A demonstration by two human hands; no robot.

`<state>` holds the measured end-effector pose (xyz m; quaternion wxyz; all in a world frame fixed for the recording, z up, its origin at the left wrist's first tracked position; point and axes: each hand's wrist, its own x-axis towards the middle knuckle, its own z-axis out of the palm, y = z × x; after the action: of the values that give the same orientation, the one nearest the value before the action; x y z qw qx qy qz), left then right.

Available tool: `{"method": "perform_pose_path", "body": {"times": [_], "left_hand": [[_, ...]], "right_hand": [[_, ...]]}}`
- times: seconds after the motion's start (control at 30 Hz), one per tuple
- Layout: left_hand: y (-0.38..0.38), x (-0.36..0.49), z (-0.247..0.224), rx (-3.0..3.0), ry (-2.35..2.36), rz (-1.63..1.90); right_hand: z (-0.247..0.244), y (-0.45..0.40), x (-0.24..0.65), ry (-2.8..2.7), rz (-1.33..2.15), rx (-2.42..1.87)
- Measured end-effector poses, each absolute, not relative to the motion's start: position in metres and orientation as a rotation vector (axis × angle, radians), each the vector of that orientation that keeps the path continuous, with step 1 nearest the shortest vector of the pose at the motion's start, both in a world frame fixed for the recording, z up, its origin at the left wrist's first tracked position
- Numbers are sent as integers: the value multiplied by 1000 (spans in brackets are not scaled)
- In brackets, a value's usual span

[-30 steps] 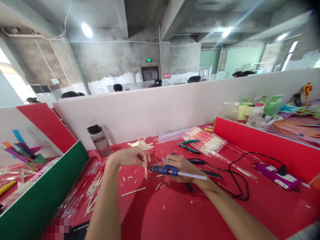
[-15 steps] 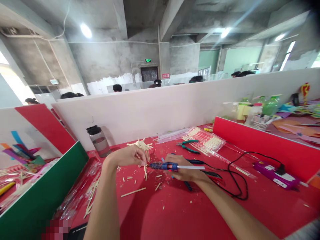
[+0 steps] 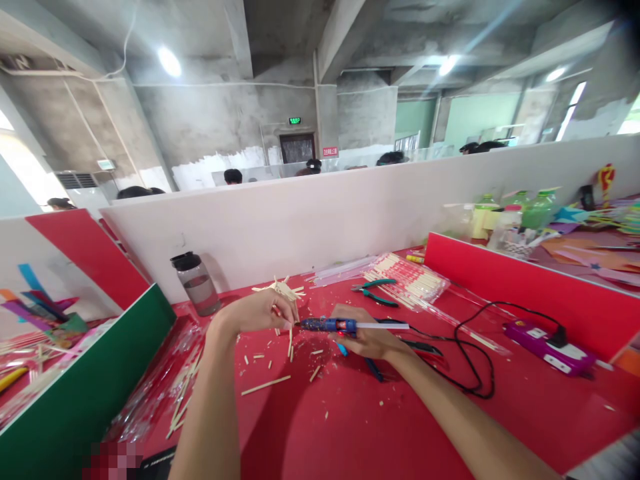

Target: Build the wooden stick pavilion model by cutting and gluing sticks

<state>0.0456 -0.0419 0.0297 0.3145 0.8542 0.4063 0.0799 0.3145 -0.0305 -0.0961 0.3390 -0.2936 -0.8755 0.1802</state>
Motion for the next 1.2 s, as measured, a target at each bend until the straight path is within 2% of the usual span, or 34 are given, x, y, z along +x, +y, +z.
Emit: {"method": "perform_pose_path", "body": {"times": [0.63,0.83,1.0,1.2], "left_hand": [[-43,50,33,2291,1124,205],[-43,36,29,2263,1322,89],[-40,38,0,2247,1394,-19],[-58,54,-71,2239,1335,368]], "right_hand": [[-89,-36,314,-2223,583,-834],[-85,-34,315,-2257,520,-811],[-82,-27,320,-2225,451,-815],[-79,-22,329,-2161,409,-825]]}}
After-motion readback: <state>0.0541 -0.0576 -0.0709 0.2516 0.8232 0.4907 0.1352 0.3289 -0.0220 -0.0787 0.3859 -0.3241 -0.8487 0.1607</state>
